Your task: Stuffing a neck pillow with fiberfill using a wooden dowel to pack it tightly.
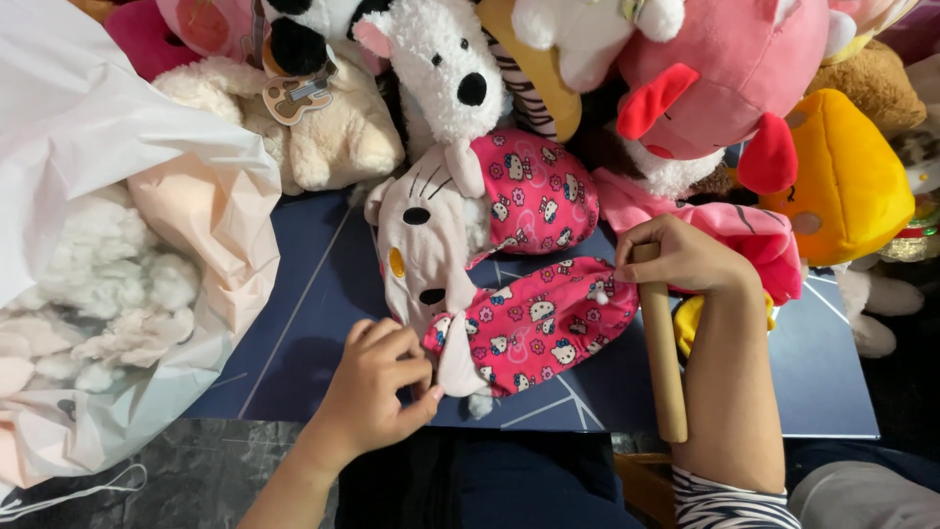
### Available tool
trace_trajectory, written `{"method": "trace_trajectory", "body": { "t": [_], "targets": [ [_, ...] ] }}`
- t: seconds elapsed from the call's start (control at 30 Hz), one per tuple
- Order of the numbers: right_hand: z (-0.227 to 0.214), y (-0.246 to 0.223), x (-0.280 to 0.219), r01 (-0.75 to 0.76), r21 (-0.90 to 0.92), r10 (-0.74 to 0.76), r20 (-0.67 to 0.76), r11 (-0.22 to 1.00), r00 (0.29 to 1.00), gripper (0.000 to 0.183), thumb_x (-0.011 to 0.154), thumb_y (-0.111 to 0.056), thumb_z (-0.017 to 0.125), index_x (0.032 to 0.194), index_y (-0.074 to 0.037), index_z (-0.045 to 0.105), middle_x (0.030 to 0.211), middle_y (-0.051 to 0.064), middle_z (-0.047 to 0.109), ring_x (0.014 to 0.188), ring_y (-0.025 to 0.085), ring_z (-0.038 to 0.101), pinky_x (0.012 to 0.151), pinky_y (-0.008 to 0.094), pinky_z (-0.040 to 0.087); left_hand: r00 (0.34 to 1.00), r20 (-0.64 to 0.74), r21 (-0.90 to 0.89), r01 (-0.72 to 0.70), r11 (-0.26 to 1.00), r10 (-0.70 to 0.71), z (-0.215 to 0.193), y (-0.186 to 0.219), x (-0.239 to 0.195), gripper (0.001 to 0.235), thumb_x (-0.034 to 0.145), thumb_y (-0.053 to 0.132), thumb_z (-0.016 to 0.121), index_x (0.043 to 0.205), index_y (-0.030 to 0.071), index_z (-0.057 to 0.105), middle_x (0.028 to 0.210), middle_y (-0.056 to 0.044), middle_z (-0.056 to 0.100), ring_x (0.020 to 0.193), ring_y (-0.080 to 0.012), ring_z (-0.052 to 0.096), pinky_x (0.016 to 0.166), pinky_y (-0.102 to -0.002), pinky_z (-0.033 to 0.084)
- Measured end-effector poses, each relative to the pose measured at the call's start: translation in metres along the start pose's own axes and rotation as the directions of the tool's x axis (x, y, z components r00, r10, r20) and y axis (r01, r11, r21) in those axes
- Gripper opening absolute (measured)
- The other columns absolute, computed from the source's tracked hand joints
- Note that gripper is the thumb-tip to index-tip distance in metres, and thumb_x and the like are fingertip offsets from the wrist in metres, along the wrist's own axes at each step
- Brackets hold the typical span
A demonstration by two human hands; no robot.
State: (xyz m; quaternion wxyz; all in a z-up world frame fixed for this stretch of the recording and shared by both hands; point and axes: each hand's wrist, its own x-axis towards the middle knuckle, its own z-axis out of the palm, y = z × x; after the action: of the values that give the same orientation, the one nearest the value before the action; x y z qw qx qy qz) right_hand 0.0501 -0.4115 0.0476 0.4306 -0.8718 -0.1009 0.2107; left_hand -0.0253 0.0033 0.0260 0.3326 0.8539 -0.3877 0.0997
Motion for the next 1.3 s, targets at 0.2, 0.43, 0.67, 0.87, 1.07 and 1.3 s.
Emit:
{"method": "trace_trajectory", "body": {
  "t": [0.2, 0.43, 0.67, 0.87, 1.07, 1.3],
  "targets": [
    [0.005, 0.027, 0.007, -0.075, -0.040, 0.070, -0.120, 0.996, 0.990, 0.009, 0.069, -0.017, 0.085, 0.074, -0.011, 0.081, 0.064, 0.002, 0.070, 0.060, 0.013, 0.058, 0.050, 0.026, 0.043, 0.974, -0.185, 0.017, -0.131, 0.991, 0.132, 0.007, -0.014, 0.047, 0.038, 0.085, 0.006, 0.049, 0.116, 0.015, 0.068, 0.126, -0.006, 0.066, 0.118, -0.0316, 0.062, 0.099, -0.045, 0.043],
    [-0.004, 0.037, 0.000, -0.075, -0.007, 0.073, -0.169, 0.997, 0.983, 0.010, 0.066, -0.013, 0.084, 0.075, -0.009, 0.082, 0.067, 0.004, 0.072, 0.064, 0.014, 0.058, 0.053, 0.028, 0.045, 0.989, 0.147, 0.315, -0.066, 0.947, 0.020, 0.043, -0.044, 0.067, 0.028, 0.086, 0.024, 0.049, 0.104, 0.020, 0.071, 0.090, -0.001, 0.072, 0.118, -0.0215, 0.061, 0.111, -0.063, 0.022],
    [-0.002, 0.026, 0.000, -0.101, -0.012, 0.096, -0.189, 0.995, 0.977, 0.010, 0.066, -0.012, 0.086, 0.074, -0.010, 0.081, 0.067, 0.004, 0.073, 0.066, 0.015, 0.059, 0.054, 0.028, 0.045, 0.977, 0.187, 0.410, 0.017, 0.912, -0.102, 0.040, -0.030, 0.072, 0.033, 0.075, 0.038, 0.059, 0.095, 0.019, 0.077, 0.087, -0.009, 0.067, 0.106, -0.0290, 0.056, 0.108, -0.078, 0.009],
    [0.001, 0.028, 0.005, -0.186, -0.052, 0.170, -0.228, 0.981, 0.959, 0.010, 0.065, -0.016, 0.084, 0.074, -0.013, 0.081, 0.065, 0.004, 0.070, 0.068, 0.016, 0.059, 0.057, 0.029, 0.045, 0.961, 0.242, 0.393, 0.031, 0.919, -0.136, 0.039, -0.030, 0.069, 0.051, 0.072, 0.040, 0.058, 0.122, 0.032, 0.069, 0.086, -0.006, 0.058, 0.111, -0.0301, 0.053, 0.107, -0.082, 0.007],
    [0.004, 0.030, 0.010, -0.248, -0.095, 0.218, -0.250, 0.964, 0.943, 0.008, 0.069, -0.018, 0.081, 0.075, -0.013, 0.081, 0.065, 0.005, 0.068, 0.068, 0.019, 0.059, 0.059, 0.031, 0.046, 0.964, 0.251, 0.375, -0.015, 0.927, -0.086, 0.040, -0.031, 0.063, 0.055, 0.072, 0.037, 0.058, 0.127, 0.039, 0.063, 0.095, -0.004, 0.055, 0.117, -0.0309, 0.049, 0.105, -0.084, 0.007],
    [0.000, 0.027, 0.000, 0.032, 0.275, 0.064, -0.334, 0.961, 0.940, 0.017, 0.075, -0.003, 0.080, 0.091, -0.002, 0.075, 0.071, 0.011, 0.068, 0.060, 0.017, 0.064, 0.053, 0.031, 0.056, 0.992, 0.108, 0.231, -0.096, 0.968, 0.072, 0.040, -0.040, 0.051, 0.036, 0.078, 0.046, 0.060, 0.109, 0.032, 0.074, 0.109, -0.003, 0.058, 0.122, -0.0284, 0.046, 0.108, -0.079, 0.006]
  ]
}}
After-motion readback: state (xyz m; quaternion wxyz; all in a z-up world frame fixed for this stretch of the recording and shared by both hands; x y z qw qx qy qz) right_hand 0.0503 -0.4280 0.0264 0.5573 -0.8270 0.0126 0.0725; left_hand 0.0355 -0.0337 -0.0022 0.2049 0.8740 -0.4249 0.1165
